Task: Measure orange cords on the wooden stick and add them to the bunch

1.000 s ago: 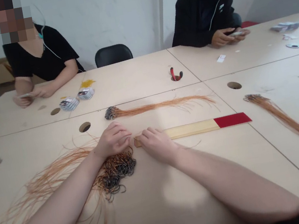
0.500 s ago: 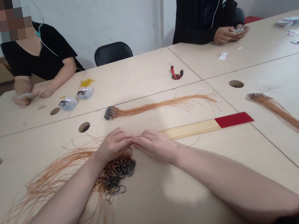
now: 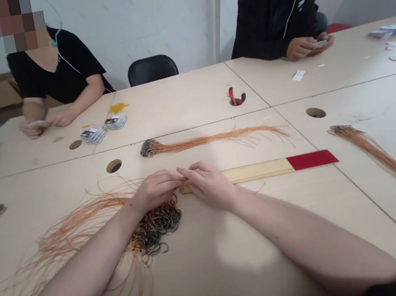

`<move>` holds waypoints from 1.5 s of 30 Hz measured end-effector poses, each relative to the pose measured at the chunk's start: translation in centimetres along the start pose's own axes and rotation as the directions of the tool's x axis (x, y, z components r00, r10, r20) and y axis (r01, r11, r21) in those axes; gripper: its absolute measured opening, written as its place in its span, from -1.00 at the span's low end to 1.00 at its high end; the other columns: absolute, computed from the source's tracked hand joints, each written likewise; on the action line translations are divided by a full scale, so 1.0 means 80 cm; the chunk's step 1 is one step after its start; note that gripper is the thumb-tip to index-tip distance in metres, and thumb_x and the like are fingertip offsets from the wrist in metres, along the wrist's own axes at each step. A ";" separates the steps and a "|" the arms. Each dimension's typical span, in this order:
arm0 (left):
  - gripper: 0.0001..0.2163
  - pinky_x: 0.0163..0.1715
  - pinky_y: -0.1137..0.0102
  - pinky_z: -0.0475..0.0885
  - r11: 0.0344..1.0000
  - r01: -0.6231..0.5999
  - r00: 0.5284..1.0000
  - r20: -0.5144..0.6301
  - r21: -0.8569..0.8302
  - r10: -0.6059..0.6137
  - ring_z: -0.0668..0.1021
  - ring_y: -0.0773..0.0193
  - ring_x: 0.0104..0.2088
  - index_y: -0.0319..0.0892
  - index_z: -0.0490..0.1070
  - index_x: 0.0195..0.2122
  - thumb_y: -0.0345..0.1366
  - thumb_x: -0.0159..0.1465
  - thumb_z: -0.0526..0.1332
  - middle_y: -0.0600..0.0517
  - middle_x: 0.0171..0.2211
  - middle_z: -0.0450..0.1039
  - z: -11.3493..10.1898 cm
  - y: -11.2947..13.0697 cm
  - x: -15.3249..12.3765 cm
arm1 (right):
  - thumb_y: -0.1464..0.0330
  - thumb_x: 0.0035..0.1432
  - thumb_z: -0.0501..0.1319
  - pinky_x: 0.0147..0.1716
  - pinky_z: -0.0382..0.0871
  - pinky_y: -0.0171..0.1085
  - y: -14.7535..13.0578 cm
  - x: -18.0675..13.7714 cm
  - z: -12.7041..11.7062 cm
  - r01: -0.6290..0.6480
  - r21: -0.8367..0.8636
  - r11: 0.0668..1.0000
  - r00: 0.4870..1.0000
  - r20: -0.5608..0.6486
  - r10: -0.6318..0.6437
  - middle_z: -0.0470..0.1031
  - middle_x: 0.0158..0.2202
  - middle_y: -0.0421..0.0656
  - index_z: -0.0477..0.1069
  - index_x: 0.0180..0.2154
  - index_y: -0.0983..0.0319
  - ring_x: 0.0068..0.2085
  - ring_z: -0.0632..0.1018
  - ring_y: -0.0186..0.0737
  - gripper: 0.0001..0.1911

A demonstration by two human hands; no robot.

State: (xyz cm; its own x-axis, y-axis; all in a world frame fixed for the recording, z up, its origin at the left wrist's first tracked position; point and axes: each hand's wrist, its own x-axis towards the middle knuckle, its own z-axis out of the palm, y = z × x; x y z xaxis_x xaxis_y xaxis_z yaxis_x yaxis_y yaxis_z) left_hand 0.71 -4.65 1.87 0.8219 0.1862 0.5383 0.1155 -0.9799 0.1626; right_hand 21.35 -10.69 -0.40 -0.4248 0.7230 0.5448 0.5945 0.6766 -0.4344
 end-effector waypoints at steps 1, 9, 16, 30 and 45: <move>-0.76 -0.23 0.36 0.45 1.000 0.019 1.000 0.003 0.014 -0.020 0.50 0.30 -0.23 -0.11 0.40 -0.13 -0.48 0.23 0.08 -0.05 -0.25 0.50 0.001 -0.004 -0.002 | 0.44 0.23 0.00 -0.05 0.34 -0.17 0.000 0.000 0.000 -0.022 -0.017 1.000 1.000 0.004 0.022 0.48 -0.20 -0.07 0.11 0.13 0.25 -0.05 0.36 -0.19 -0.58; -0.86 -0.26 0.37 0.38 0.993 0.056 0.997 0.051 0.108 -0.062 0.44 0.31 -0.28 -0.12 0.48 -0.30 -0.39 0.23 0.12 -0.03 -0.28 0.49 0.000 -0.018 -0.004 | 0.38 0.18 0.09 -0.10 0.34 -0.15 0.002 0.002 0.002 -0.048 -0.077 0.996 0.999 0.016 0.050 0.44 -0.25 -0.02 0.36 -0.09 0.30 -0.11 0.36 -0.12 -0.74; -0.81 -0.23 0.35 0.41 0.994 0.093 0.990 0.105 0.064 -0.099 0.43 0.28 -0.24 -0.10 0.51 -0.28 -0.40 0.22 0.11 -0.01 -0.25 0.51 0.004 -0.022 -0.004 | 0.45 0.17 0.09 -0.12 0.35 -0.17 0.007 0.004 0.005 -0.031 -0.074 0.997 0.999 -0.027 0.029 0.43 -0.35 -0.07 0.43 -0.39 0.25 -0.17 0.36 -0.16 -0.84; -0.77 -0.24 0.32 0.39 0.991 0.133 0.989 0.073 -0.034 -0.130 0.40 0.27 -0.30 -0.15 0.50 -0.39 -0.55 0.03 0.13 0.00 -0.34 0.47 0.000 -0.015 -0.003 | 0.46 0.15 0.09 -0.12 0.33 -0.20 0.007 0.002 0.004 -0.071 -0.086 0.994 0.997 -0.009 0.070 0.41 -0.35 -0.07 0.38 -0.45 0.26 -0.17 0.35 -0.17 -0.84; -0.75 -0.24 0.34 0.40 0.988 0.136 0.985 0.118 -0.073 -0.127 0.41 0.27 -0.29 -0.17 0.49 -0.39 -0.57 -0.02 0.11 0.01 -0.34 0.48 0.000 -0.015 -0.002 | 0.44 0.20 0.04 -0.11 0.27 -0.18 0.001 0.004 0.001 -0.187 -0.163 0.969 0.977 0.075 0.201 0.40 -0.32 -0.05 0.33 -0.37 0.27 -0.17 0.35 -0.14 -0.87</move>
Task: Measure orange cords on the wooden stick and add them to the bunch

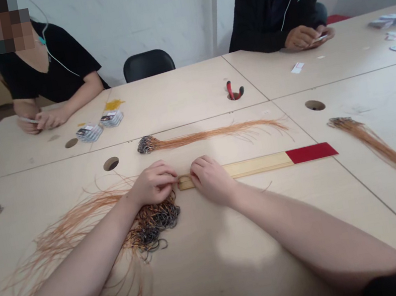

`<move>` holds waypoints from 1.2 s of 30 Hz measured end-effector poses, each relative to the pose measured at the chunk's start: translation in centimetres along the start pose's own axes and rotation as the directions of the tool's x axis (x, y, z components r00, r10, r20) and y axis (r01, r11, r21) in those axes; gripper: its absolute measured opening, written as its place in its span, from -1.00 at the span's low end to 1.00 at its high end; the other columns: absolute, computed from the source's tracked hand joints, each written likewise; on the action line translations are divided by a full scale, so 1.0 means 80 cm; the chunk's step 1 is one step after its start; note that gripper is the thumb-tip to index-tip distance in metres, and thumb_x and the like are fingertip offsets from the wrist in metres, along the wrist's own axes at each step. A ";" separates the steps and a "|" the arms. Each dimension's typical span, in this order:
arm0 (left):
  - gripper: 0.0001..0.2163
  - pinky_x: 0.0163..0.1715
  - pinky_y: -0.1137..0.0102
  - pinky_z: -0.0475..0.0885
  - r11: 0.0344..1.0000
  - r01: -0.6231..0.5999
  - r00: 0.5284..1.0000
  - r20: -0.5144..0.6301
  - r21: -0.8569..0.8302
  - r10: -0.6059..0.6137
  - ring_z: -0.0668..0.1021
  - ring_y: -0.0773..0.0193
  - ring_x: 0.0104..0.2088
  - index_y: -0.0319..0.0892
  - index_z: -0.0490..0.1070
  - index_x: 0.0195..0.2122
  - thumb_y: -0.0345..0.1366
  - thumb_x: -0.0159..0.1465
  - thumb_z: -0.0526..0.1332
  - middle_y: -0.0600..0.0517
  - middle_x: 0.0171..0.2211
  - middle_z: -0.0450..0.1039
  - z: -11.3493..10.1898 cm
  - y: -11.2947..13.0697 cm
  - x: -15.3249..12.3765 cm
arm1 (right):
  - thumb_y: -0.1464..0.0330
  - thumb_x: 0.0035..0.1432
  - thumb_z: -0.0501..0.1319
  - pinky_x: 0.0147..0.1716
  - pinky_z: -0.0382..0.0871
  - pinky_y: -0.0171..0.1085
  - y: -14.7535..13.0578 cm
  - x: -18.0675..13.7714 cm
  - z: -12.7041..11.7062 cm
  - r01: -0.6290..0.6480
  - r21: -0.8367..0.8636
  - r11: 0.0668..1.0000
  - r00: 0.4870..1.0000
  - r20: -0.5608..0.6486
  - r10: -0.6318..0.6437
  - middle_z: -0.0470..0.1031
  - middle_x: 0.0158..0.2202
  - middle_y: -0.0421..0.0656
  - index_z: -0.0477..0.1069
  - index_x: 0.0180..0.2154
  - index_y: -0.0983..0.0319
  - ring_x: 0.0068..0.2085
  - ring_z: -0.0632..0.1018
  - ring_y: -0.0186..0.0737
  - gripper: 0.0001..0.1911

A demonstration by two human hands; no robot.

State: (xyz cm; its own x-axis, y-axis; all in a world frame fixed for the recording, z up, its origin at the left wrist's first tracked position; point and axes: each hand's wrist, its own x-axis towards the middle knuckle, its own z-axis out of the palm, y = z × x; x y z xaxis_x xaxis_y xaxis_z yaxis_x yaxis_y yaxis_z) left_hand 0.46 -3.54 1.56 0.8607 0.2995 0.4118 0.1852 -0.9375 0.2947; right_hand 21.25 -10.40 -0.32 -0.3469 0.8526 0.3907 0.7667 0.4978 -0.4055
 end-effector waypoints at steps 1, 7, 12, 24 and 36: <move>-0.75 -0.23 0.34 0.40 1.000 -0.002 1.000 0.006 -0.001 0.002 0.41 0.27 -0.30 -0.17 0.49 -0.39 -0.56 -0.01 0.11 0.01 -0.34 0.48 0.000 0.000 0.000 | 0.43 0.22 0.04 -0.12 0.26 -0.18 -0.001 0.000 0.000 -0.005 -0.014 1.000 1.000 0.006 0.005 0.40 -0.30 -0.05 0.33 -0.36 0.27 -0.17 0.35 -0.14 -0.86; -0.75 -0.20 0.32 0.39 1.000 0.001 0.999 0.043 -0.008 -0.001 0.42 0.27 -0.28 -0.16 0.50 -0.39 -0.56 -0.01 0.11 0.01 -0.34 0.48 -0.002 0.002 0.002 | 0.39 0.27 0.00 -0.19 0.19 -0.23 -0.004 -0.003 0.000 -0.001 -0.122 0.993 1.000 0.018 0.004 0.43 -0.30 -0.07 0.33 -0.31 0.26 -0.17 0.37 -0.16 -0.83; -0.75 -0.17 0.30 0.39 1.000 0.004 0.999 0.039 -0.024 -0.003 0.44 0.26 -0.27 -0.14 0.51 -0.40 -0.54 0.00 0.11 0.01 -0.36 0.48 -0.002 -0.001 0.001 | 0.43 0.26 0.00 -0.25 0.12 -0.25 -0.004 -0.001 -0.017 0.121 -0.270 0.955 0.991 0.092 -0.099 0.43 -0.46 -0.13 0.34 -0.35 0.25 -0.34 0.40 -0.22 -0.82; -0.73 -0.22 0.35 0.39 0.999 0.035 0.997 0.072 -0.030 -0.033 0.42 0.26 -0.27 -0.12 0.53 -0.41 -0.56 -0.02 0.13 0.03 -0.43 0.47 0.000 -0.005 -0.002 | 0.29 0.18 0.06 -0.48 0.11 -0.25 0.057 0.001 -0.129 -0.212 -0.644 0.735 0.883 0.196 0.426 0.45 -0.46 -0.08 0.40 -0.30 0.23 -0.44 0.43 -0.14 -0.80; -0.74 -0.20 0.33 0.39 0.999 0.031 0.995 0.101 -0.033 -0.027 0.44 0.25 -0.26 -0.13 0.53 -0.39 -0.55 0.02 0.11 0.01 -0.41 0.48 -0.002 -0.005 0.000 | 0.29 -0.05 0.28 -0.42 0.25 -0.18 0.066 -0.013 -0.134 -0.236 -0.642 0.730 0.888 0.163 0.430 0.44 -0.39 -0.04 0.39 -0.20 0.26 -0.29 0.45 0.00 -0.67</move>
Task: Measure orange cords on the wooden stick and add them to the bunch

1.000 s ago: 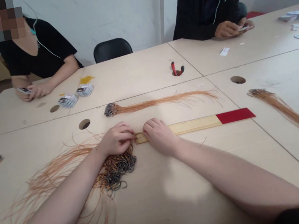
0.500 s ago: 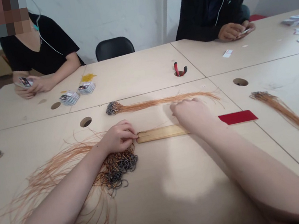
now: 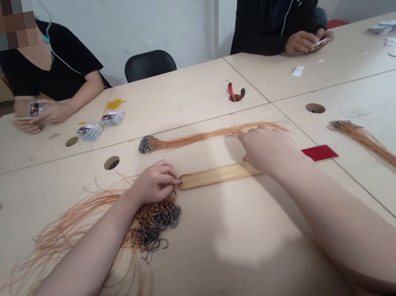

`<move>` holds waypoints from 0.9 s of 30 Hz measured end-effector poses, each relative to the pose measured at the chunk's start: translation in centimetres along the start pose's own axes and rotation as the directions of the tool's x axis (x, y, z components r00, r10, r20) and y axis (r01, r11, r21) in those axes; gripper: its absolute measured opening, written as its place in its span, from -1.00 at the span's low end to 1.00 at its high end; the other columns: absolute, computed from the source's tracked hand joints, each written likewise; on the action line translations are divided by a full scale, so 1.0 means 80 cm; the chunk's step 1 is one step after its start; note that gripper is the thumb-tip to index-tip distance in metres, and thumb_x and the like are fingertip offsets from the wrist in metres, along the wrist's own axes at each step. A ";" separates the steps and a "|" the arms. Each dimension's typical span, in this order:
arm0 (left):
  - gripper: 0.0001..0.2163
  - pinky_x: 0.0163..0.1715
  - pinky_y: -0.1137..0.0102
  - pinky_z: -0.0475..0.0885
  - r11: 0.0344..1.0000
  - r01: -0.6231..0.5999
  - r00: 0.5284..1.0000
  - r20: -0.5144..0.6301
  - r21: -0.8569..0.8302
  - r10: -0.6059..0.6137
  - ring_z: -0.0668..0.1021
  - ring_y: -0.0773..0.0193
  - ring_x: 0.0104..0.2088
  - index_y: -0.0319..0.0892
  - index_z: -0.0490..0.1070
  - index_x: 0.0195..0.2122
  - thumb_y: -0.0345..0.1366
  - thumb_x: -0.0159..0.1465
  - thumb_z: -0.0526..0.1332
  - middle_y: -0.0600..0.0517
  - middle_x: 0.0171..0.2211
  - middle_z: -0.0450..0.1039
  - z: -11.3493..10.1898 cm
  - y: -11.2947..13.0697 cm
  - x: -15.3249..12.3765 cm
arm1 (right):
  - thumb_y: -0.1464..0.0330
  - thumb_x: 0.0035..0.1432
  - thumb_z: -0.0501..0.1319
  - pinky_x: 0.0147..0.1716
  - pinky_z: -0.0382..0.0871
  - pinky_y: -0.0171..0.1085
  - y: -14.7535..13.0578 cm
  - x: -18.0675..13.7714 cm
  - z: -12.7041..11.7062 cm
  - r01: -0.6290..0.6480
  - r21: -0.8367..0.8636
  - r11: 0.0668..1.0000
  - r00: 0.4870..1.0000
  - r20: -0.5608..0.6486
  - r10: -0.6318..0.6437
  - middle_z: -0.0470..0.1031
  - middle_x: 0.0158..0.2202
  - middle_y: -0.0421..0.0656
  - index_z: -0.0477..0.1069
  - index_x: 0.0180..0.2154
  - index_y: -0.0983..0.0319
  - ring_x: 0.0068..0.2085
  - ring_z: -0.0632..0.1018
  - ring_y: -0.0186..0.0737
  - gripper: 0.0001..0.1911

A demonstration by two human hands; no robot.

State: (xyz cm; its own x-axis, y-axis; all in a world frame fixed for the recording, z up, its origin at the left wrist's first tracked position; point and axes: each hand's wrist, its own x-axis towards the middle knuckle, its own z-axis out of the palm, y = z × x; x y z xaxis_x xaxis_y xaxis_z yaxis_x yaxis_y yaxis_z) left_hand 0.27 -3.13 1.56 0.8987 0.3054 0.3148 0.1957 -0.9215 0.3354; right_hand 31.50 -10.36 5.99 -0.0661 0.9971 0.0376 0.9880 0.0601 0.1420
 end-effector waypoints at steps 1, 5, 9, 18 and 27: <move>-0.74 -0.20 0.33 0.39 1.000 0.001 1.000 0.001 -0.002 -0.001 0.44 0.25 -0.26 -0.13 0.53 -0.39 -0.55 0.01 0.11 0.01 -0.40 0.48 0.000 0.000 0.000 | 0.29 -0.06 0.29 -0.38 0.27 -0.14 -0.009 -0.001 -0.003 0.037 0.005 0.999 0.999 -0.034 -0.037 0.44 -0.36 -0.02 0.39 -0.22 0.27 -0.23 0.44 0.05 -0.68; -0.75 -0.24 0.34 0.39 1.000 0.008 1.000 -0.009 -0.012 -0.008 0.44 0.25 -0.27 -0.14 0.53 -0.37 -0.54 0.03 0.12 0.00 -0.40 0.48 -0.001 0.000 0.000 | 0.31 0.07 0.21 -0.25 0.30 -0.10 -0.061 -0.004 -0.013 0.302 0.154 0.941 0.942 -0.202 -0.269 0.41 -0.24 0.00 0.37 -0.20 0.25 -0.14 0.39 0.02 -0.77; -0.79 -0.23 0.33 0.39 1.000 0.003 1.000 0.005 0.006 -0.003 0.43 0.24 -0.27 -0.15 0.52 -0.38 -0.51 0.04 0.14 -0.01 -0.40 0.46 -0.003 0.002 0.001 | 0.29 0.17 0.14 -0.15 0.30 -0.11 -0.111 -0.005 0.004 0.576 0.202 0.792 0.800 -0.338 -0.496 0.35 -0.04 0.01 0.25 0.02 0.19 -0.02 0.34 -0.02 -0.63; -0.77 -0.21 0.35 0.39 0.998 0.001 1.000 0.004 0.058 -0.001 0.44 0.27 -0.28 -0.14 0.51 -0.45 -0.55 0.01 0.11 0.02 -0.41 0.47 -0.004 0.006 0.003 | 0.28 0.22 0.07 -0.07 0.30 -0.12 -0.128 0.000 0.057 0.634 0.240 0.735 0.758 -0.380 -0.529 0.38 -0.02 0.00 0.24 0.07 0.25 0.01 0.34 -0.08 -0.61; -0.77 -0.22 0.34 0.40 0.999 -0.005 1.000 -0.017 0.049 0.006 0.44 0.26 -0.27 -0.13 0.52 -0.44 -0.53 0.02 0.12 0.02 -0.42 0.47 -0.001 0.005 0.002 | 0.26 0.22 0.07 -0.08 0.29 -0.11 -0.126 0.001 0.057 0.605 0.296 0.739 0.788 -0.354 -0.503 0.41 -0.08 -0.01 0.30 0.01 0.26 -0.02 0.36 -0.08 -0.64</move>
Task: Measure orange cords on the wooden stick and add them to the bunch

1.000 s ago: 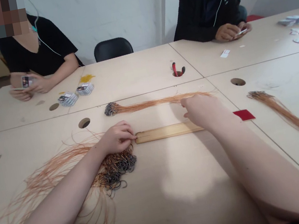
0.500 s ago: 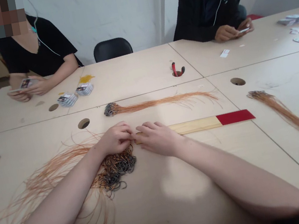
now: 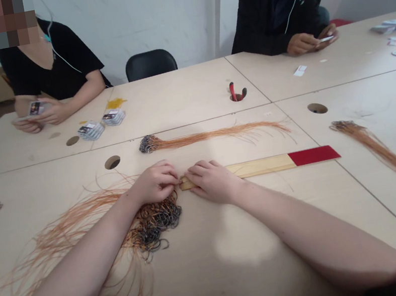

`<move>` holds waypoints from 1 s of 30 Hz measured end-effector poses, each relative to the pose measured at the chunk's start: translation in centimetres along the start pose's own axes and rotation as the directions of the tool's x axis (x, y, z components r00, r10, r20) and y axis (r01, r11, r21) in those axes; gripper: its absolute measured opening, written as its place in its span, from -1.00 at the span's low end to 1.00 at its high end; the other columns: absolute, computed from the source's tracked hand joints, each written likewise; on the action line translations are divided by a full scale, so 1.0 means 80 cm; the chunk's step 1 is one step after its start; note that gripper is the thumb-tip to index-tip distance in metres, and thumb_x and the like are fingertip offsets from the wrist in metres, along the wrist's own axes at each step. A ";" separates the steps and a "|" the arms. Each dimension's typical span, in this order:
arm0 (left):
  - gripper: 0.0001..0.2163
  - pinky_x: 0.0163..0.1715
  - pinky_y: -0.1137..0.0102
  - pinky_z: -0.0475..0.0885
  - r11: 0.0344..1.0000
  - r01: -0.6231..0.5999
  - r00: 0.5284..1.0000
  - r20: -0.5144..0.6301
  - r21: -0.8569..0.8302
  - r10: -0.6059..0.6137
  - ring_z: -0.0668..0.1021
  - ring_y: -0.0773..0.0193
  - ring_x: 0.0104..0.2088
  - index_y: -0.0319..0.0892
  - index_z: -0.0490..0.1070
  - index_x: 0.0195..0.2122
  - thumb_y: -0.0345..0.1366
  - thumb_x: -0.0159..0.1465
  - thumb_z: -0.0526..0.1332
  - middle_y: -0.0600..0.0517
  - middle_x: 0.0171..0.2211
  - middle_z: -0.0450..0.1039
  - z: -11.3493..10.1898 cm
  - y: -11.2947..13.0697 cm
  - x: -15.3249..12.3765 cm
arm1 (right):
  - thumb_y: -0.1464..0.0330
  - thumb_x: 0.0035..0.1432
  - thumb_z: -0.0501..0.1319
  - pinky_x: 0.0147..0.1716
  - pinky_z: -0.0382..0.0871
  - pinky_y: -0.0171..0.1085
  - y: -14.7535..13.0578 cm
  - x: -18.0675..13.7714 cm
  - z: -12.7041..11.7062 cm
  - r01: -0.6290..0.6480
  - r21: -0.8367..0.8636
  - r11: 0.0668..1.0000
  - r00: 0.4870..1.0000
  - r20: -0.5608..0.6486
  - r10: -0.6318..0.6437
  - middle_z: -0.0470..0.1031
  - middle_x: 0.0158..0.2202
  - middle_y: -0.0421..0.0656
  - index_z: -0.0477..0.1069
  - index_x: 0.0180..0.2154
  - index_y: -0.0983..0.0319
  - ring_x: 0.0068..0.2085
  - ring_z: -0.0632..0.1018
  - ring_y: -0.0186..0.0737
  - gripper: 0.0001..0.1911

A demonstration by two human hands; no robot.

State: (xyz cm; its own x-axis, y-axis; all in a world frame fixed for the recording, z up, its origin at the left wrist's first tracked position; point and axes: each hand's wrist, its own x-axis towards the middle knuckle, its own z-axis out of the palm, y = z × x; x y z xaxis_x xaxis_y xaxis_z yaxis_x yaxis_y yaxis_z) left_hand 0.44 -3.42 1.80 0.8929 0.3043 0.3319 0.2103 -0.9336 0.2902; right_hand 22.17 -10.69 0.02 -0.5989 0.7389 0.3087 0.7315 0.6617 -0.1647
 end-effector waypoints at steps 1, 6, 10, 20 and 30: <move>-0.77 -0.22 0.34 0.39 1.000 0.001 1.000 0.000 -0.003 -0.001 0.44 0.26 -0.27 -0.13 0.52 -0.43 -0.53 0.02 0.12 0.02 -0.42 0.47 0.000 0.000 0.000 | 0.25 0.23 0.06 -0.08 0.29 -0.12 0.001 0.000 0.000 -0.001 -0.003 1.000 1.000 0.009 0.001 0.42 -0.09 -0.02 0.30 0.01 0.27 -0.03 0.37 -0.08 -0.64; -0.76 -0.22 0.34 0.39 1.000 -0.007 1.000 -0.007 -0.017 0.007 0.44 0.26 -0.28 -0.14 0.51 -0.42 -0.55 0.01 0.11 0.02 -0.43 0.48 0.000 0.000 -0.001 | 0.25 0.24 0.05 -0.10 0.28 -0.14 0.004 -0.001 0.000 0.018 -0.024 1.000 1.000 0.023 -0.017 0.43 -0.10 -0.02 0.31 0.02 0.27 -0.05 0.38 -0.10 -0.63; -0.77 -0.23 0.34 0.39 0.999 -0.010 1.000 -0.026 -0.041 0.009 0.44 0.26 -0.29 -0.16 0.51 -0.41 -0.54 0.02 0.12 0.01 -0.43 0.48 0.002 0.000 -0.001 | 0.26 0.25 0.04 -0.12 0.27 -0.16 0.003 0.001 -0.001 0.022 -0.051 0.998 0.999 0.049 -0.020 0.44 -0.13 -0.03 0.34 -0.03 0.27 -0.08 0.38 -0.11 -0.67; -0.75 -0.46 0.49 0.36 0.749 0.437 0.815 -0.133 -0.499 -0.564 0.46 0.38 -0.44 -0.26 0.46 -0.17 -0.34 0.14 0.15 -0.03 -0.37 0.48 0.007 -0.003 -0.001 | 0.28 0.28 -0.02 -0.15 0.25 -0.17 0.003 0.001 0.005 0.041 -0.110 0.993 0.999 0.040 -0.037 0.41 -0.17 0.00 0.31 -0.01 0.31 -0.11 0.35 -0.12 -0.66; -0.71 -0.33 0.43 0.45 0.248 0.435 0.668 0.125 -0.865 -0.733 0.45 0.35 -0.31 -0.26 0.39 -0.14 -0.28 0.10 0.22 0.01 -0.32 0.38 0.013 0.017 0.008 | 0.34 0.30 -0.06 -0.17 0.31 -0.12 0.002 0.004 0.003 0.104 -0.247 0.964 0.987 -0.092 -0.130 0.36 -0.09 0.09 0.24 0.05 0.44 -0.08 0.31 -0.04 -0.61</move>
State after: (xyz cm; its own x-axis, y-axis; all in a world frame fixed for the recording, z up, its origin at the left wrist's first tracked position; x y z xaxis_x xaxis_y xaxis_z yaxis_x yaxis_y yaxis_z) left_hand 1.70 -4.70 1.49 0.4921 0.8644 -0.1035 0.0961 0.0643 0.9933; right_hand 22.01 -10.32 -0.14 -0.6563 0.6321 0.4119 0.7231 0.6828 0.1045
